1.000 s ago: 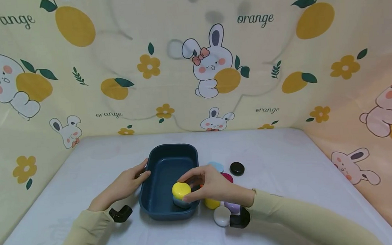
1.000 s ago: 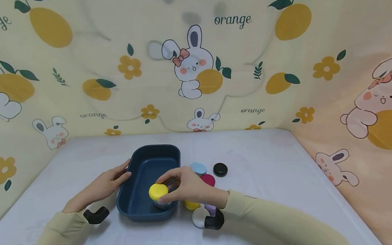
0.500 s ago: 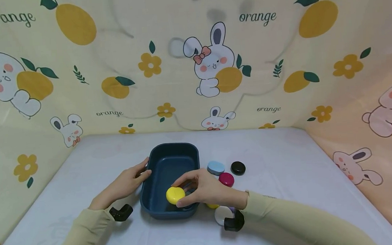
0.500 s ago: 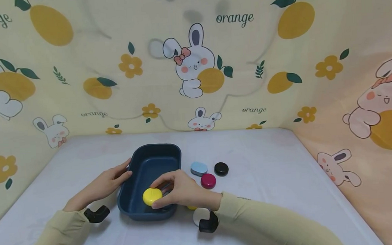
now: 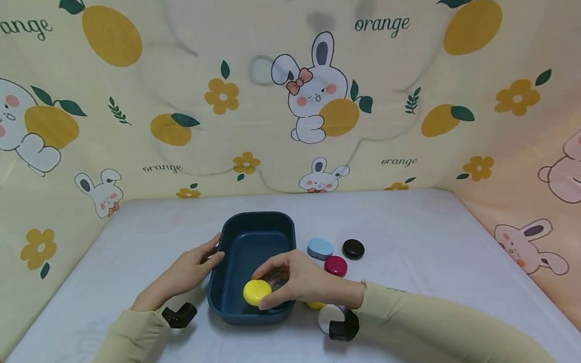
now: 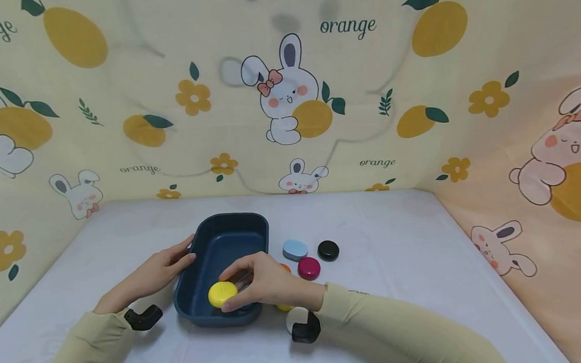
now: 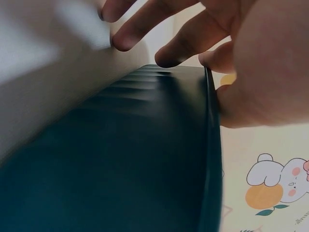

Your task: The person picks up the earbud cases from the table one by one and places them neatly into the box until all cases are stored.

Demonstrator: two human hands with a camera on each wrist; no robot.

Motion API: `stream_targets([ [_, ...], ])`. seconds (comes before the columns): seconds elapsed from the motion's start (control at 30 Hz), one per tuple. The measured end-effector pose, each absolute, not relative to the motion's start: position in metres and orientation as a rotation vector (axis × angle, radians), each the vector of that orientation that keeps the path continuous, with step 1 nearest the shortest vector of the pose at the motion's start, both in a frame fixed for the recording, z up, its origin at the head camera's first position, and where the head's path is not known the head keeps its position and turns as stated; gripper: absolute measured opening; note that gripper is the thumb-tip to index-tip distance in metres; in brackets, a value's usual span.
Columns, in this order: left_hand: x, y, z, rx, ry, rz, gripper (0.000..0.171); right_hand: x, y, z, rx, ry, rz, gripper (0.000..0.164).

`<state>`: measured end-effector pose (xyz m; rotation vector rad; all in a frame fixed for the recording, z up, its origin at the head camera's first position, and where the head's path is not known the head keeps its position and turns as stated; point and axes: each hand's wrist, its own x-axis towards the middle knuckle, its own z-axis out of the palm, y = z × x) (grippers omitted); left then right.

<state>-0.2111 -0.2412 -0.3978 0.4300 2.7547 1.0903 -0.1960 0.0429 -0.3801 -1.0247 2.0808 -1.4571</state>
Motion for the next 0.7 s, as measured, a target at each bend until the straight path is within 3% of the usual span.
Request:
stream_targets([
  [0.3,-0.212,-0.240,-0.400,0.442,2.751,1.100,0.063,-0.201,0.064,-0.369,-1.018,2.055,-1.466,0.039],
  [0.7,-0.211,-0.241,-0.399,0.423,2.766,1.083,0.064,-0.209,0.150,-0.367,-0.744,2.334,-1.541,0.037],
])
